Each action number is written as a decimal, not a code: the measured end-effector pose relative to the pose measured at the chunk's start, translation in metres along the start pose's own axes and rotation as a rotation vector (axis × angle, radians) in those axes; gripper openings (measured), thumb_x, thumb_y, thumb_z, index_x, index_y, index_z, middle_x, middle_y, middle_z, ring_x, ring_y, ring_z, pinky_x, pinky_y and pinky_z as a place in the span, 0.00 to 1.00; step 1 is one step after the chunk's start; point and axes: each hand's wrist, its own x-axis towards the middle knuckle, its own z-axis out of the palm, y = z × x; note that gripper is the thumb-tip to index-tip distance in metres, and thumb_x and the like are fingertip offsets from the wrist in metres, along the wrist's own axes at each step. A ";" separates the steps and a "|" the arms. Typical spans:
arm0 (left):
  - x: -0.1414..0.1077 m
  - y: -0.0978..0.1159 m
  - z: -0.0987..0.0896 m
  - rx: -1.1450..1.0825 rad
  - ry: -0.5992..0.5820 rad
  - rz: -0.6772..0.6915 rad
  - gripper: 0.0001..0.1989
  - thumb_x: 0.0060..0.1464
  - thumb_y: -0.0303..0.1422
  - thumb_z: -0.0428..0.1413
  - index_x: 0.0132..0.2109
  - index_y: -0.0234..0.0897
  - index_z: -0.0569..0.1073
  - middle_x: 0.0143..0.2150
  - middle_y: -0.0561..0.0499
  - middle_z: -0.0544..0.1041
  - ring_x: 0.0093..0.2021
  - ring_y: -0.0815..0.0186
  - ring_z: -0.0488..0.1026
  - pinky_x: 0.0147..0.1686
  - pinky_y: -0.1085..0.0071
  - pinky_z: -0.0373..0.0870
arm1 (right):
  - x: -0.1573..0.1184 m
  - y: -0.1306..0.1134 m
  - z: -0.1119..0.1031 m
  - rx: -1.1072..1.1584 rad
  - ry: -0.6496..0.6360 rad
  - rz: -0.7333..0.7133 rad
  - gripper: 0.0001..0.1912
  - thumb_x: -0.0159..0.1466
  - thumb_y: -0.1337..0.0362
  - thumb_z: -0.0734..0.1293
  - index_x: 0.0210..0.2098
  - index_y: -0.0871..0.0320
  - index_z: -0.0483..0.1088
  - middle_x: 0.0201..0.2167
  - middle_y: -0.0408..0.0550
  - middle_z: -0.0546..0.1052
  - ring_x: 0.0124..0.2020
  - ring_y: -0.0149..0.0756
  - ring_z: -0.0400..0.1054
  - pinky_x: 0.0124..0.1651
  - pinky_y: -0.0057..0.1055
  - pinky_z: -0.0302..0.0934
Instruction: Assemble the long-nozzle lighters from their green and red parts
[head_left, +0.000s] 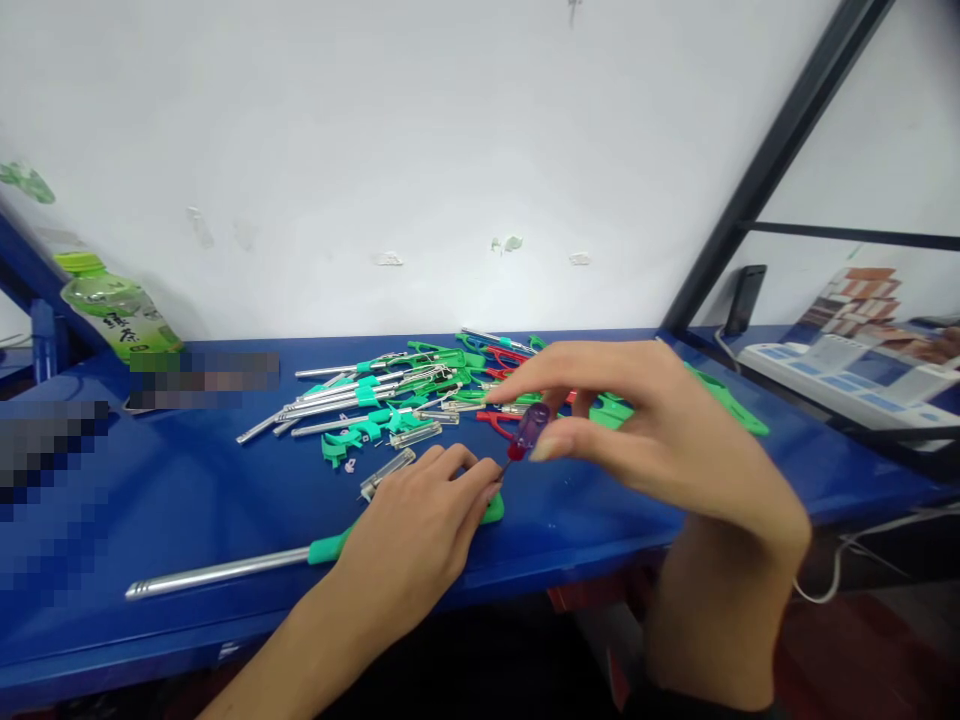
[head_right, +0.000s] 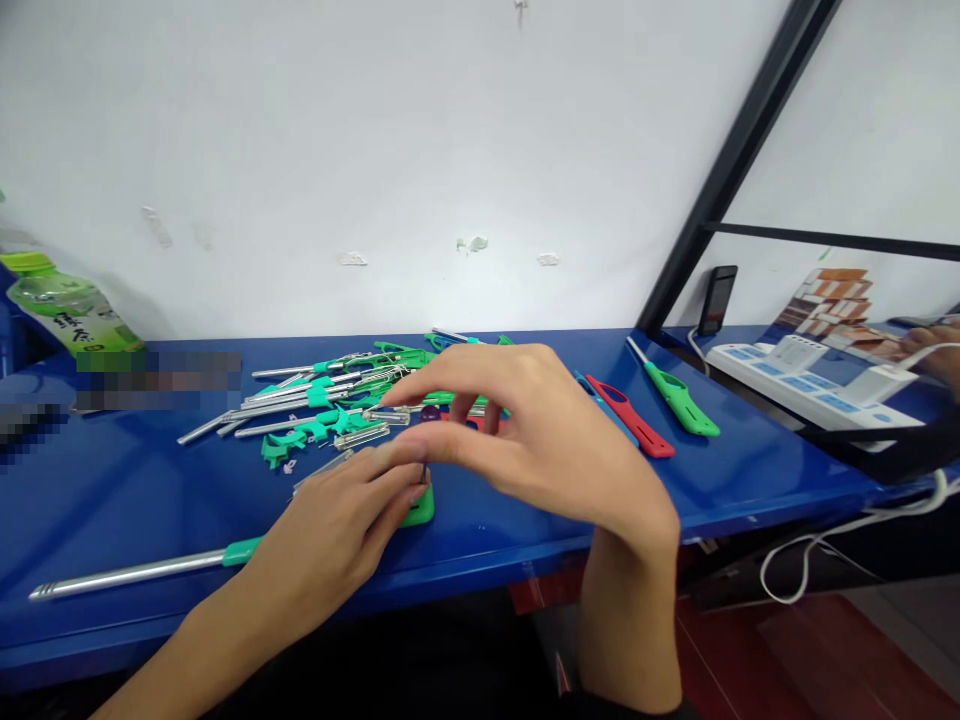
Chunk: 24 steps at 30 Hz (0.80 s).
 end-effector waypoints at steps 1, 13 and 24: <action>0.000 0.000 -0.001 -0.003 -0.011 -0.004 0.15 0.80 0.36 0.41 0.51 0.44 0.73 0.48 0.49 0.79 0.46 0.55 0.76 0.44 0.58 0.72 | -0.001 0.001 -0.003 0.038 -0.010 0.012 0.06 0.72 0.62 0.75 0.48 0.52 0.85 0.42 0.42 0.88 0.37 0.33 0.78 0.42 0.30 0.70; 0.003 0.002 -0.001 -0.002 -0.006 -0.013 0.15 0.79 0.35 0.43 0.51 0.43 0.74 0.48 0.49 0.80 0.46 0.53 0.76 0.44 0.57 0.73 | 0.003 -0.006 0.010 -0.015 0.050 0.155 0.16 0.66 0.55 0.80 0.30 0.55 0.75 0.24 0.37 0.78 0.23 0.27 0.66 0.27 0.27 0.60; 0.002 0.004 -0.003 -0.013 -0.061 -0.036 0.15 0.79 0.36 0.43 0.52 0.42 0.74 0.47 0.49 0.78 0.47 0.53 0.75 0.46 0.53 0.73 | 0.003 -0.007 0.007 -0.005 0.035 0.151 0.11 0.70 0.58 0.77 0.33 0.54 0.78 0.26 0.39 0.82 0.25 0.29 0.71 0.28 0.28 0.63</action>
